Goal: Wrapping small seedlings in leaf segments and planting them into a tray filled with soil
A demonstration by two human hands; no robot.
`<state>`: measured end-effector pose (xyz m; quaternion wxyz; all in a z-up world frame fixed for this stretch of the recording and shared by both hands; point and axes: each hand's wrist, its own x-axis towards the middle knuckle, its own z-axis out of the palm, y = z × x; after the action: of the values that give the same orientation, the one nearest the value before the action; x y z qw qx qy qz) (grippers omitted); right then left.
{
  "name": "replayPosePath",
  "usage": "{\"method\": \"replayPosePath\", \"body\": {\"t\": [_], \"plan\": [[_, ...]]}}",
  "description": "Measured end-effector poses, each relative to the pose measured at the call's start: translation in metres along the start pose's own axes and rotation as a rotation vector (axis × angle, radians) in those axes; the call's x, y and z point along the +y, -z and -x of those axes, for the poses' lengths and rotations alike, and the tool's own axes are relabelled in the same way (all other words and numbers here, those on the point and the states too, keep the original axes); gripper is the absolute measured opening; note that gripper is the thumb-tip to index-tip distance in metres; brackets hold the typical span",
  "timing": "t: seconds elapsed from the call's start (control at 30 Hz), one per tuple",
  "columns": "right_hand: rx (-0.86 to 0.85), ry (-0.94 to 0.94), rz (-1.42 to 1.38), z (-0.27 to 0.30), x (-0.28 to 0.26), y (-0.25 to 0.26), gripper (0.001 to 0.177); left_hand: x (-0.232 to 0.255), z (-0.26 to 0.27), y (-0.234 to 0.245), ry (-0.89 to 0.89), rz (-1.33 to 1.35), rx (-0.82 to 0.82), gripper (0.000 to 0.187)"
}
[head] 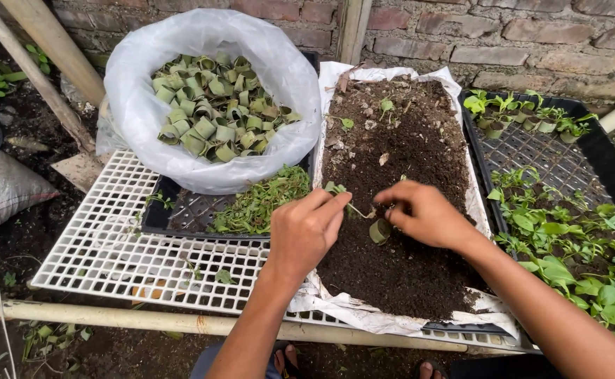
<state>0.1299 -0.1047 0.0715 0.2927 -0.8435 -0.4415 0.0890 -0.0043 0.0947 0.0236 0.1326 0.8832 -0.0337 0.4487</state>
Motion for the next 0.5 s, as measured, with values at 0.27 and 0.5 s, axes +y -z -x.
{"method": "replayPosePath", "body": {"t": [0.27, 0.5], "plan": [[0.031, 0.110, -0.215, 0.015, -0.062, 0.008, 0.016, 0.026, -0.018, 0.022, 0.081, 0.151, 0.002, 0.017], [0.181, 0.101, -0.049, 0.015, -0.068, 0.022, 0.012, 0.041, -0.014, 0.025, 0.633, 0.905, -0.096, 0.019]]}}
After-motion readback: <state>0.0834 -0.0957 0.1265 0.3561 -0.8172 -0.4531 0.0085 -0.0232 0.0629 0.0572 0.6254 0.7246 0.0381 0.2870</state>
